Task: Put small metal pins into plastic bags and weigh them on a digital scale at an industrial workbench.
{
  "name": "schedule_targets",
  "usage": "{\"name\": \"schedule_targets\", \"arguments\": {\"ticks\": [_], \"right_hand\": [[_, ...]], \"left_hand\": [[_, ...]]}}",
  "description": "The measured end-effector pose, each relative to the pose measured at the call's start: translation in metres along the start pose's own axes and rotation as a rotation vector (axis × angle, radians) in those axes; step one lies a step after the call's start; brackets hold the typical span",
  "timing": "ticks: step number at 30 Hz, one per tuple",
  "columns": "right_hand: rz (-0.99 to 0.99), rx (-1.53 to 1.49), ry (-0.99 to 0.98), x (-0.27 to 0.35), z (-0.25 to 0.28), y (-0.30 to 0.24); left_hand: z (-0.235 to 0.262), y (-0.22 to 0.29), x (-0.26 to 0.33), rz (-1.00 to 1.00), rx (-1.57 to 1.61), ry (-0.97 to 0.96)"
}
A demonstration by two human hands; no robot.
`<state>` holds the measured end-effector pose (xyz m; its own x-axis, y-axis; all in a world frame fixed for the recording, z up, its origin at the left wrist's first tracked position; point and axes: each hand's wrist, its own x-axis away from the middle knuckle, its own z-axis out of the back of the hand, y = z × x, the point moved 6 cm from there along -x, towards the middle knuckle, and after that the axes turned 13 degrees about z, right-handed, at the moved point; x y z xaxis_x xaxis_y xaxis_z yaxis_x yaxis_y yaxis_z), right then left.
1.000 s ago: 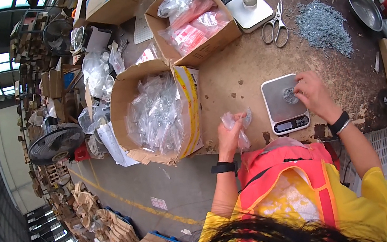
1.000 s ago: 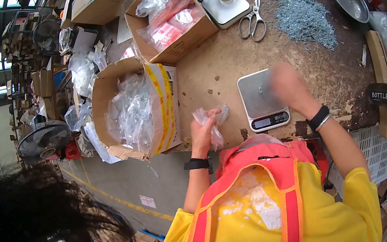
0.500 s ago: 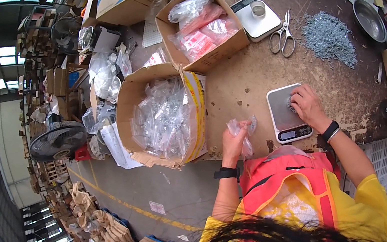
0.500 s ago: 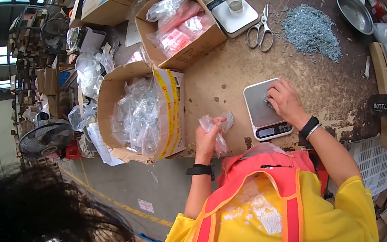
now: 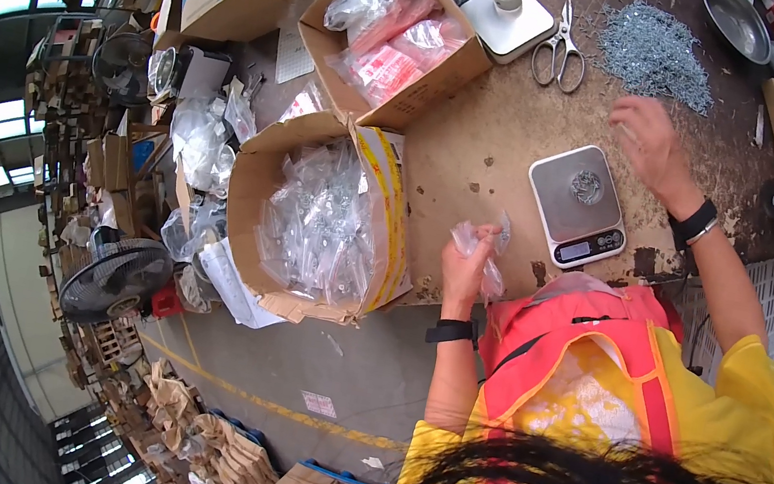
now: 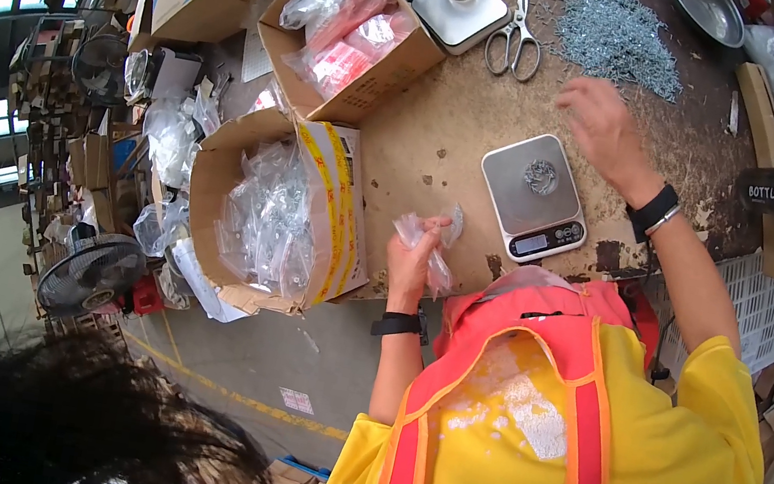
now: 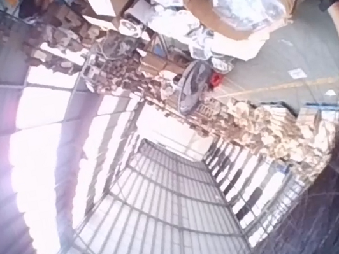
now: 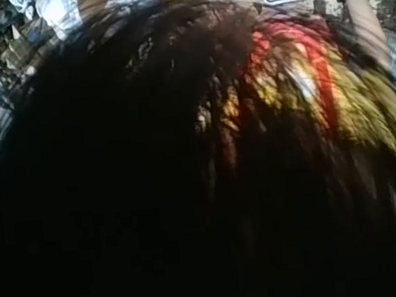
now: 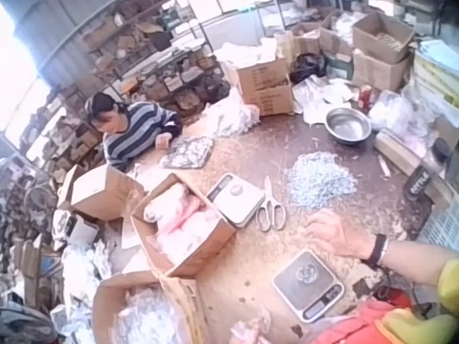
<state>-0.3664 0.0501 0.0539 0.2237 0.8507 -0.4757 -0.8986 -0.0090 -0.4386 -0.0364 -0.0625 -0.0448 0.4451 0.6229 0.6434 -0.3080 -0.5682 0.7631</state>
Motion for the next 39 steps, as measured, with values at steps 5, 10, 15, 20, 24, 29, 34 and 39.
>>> {"name": "schedule_targets", "arguments": {"ticks": [5, 10, 15, 20, 24, 29, 34, 39], "right_hand": [[0.502, -0.38, -0.394, 0.01, -0.073, -0.114], [0.496, -0.456, -0.416, 0.015, -0.115, -0.125], [0.318, -0.471, -0.386, 0.016, -0.126, -0.109], [0.245, -0.523, -0.368, 0.012, -0.125, -0.108], [0.138, -0.584, -0.322, 0.014, -0.124, -0.101], [-0.084, -0.684, -0.295, 0.012, -0.125, -0.094], [-0.129, -0.749, -0.351, 0.015, -0.13, -0.088], [-0.093, -0.773, -0.338, 0.011, -0.132, -0.091]], "left_hand": [[-0.011, 0.007, -0.005, -0.036, -0.087, -0.109], [-0.008, 0.009, -0.007, 0.004, -0.122, -0.134], [-0.004, 0.007, 0.005, -0.068, -0.136, 0.0], [0.0, -0.004, -0.011, -0.284, -0.122, 0.083], [-0.002, -0.009, -0.015, -0.239, -0.131, 0.122], [-0.001, -0.01, -0.015, -0.24, -0.114, 0.131], [-0.009, -0.013, -0.017, -0.259, -0.093, 0.096], [-0.015, -0.01, -0.018, -0.301, -0.187, 0.073]]}}
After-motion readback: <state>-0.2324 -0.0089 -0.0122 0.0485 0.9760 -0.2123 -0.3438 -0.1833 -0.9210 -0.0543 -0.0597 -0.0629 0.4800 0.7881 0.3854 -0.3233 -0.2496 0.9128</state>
